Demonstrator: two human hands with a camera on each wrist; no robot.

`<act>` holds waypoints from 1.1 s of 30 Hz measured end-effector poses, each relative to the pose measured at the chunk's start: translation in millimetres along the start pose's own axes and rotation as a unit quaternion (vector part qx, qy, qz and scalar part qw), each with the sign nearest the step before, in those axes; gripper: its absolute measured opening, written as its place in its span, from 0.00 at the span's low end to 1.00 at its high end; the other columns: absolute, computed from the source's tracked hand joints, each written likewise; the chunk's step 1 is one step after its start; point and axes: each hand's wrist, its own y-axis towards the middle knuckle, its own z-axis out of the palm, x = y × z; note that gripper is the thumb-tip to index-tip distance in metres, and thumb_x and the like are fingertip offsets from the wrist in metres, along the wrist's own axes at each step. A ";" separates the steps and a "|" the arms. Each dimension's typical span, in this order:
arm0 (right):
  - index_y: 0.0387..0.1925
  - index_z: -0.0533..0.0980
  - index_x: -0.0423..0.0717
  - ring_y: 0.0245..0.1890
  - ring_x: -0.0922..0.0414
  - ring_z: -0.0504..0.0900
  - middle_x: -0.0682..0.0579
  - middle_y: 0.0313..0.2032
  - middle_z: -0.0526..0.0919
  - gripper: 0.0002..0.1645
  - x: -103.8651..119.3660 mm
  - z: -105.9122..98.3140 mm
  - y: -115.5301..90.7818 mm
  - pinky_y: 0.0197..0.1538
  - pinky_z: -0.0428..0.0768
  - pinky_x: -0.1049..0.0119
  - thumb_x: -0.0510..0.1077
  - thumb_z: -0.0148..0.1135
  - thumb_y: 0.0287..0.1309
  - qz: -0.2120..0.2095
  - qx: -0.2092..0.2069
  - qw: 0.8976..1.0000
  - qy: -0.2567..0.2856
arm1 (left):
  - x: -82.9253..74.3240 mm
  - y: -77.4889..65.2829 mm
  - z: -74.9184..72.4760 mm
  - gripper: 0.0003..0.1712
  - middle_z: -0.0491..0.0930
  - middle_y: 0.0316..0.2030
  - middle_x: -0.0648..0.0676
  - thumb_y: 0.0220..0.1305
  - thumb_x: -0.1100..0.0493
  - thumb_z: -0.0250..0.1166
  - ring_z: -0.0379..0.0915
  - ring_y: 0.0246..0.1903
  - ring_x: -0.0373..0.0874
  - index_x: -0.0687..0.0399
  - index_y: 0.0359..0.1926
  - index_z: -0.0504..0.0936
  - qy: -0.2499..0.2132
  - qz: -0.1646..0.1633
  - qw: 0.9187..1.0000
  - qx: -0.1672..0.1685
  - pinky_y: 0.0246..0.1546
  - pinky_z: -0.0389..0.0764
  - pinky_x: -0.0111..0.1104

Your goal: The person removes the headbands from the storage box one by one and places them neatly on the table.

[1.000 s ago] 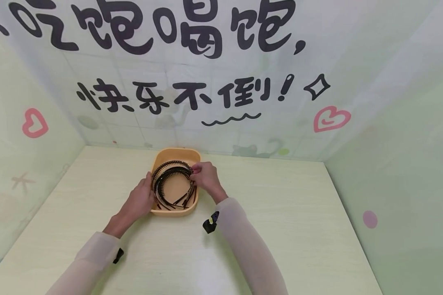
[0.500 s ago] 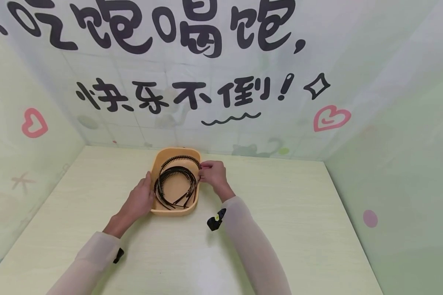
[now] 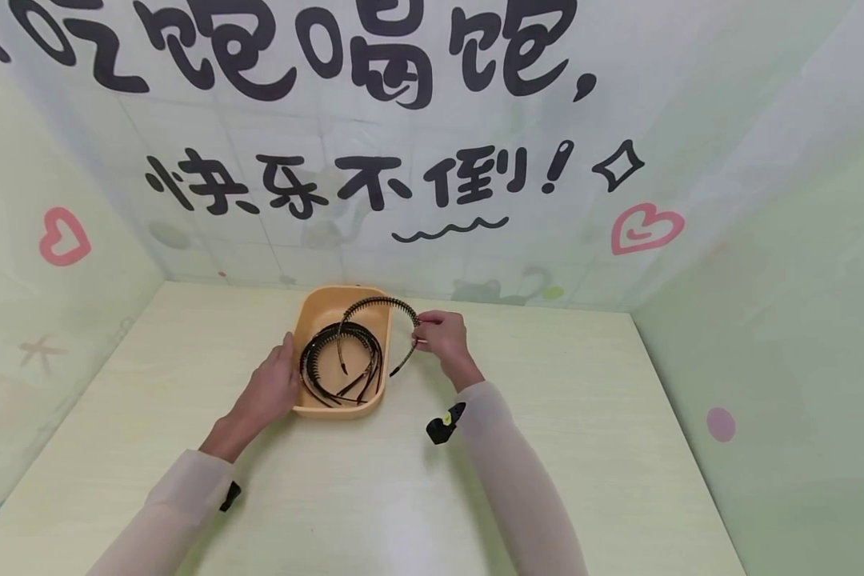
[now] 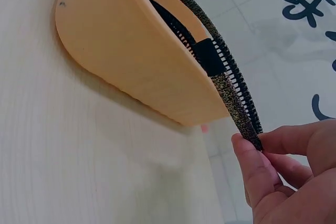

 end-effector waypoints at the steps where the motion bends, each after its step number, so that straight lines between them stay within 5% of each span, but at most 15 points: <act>1: 0.52 0.80 0.35 0.41 0.50 0.87 0.31 0.52 0.82 0.16 -0.3 -2.6 0.5 0.38 0.85 0.66 0.32 0.60 0.63 0.003 0.001 1.000 0.002 | 0.2 0.0 -0.1 0.37 0.64 0.61 0.80 0.70 0.69 0.46 0.74 0.51 0.72 0.79 0.73 0.41 0.001 0.001 1.000 0.000 0.49 0.78 0.56; 33: 0.61 0.75 0.39 0.53 0.46 0.83 0.34 0.59 0.77 0.23 -16.7 -64.1 11.5 0.38 0.84 0.70 0.34 0.59 0.65 0.052 -0.006 0.998 0.030 | 0.1 1.5 -0.7 0.37 0.62 0.63 0.79 0.71 0.68 0.45 0.73 0.53 0.71 0.78 0.74 0.41 -0.008 -0.014 1.000 0.012 0.51 0.76 0.57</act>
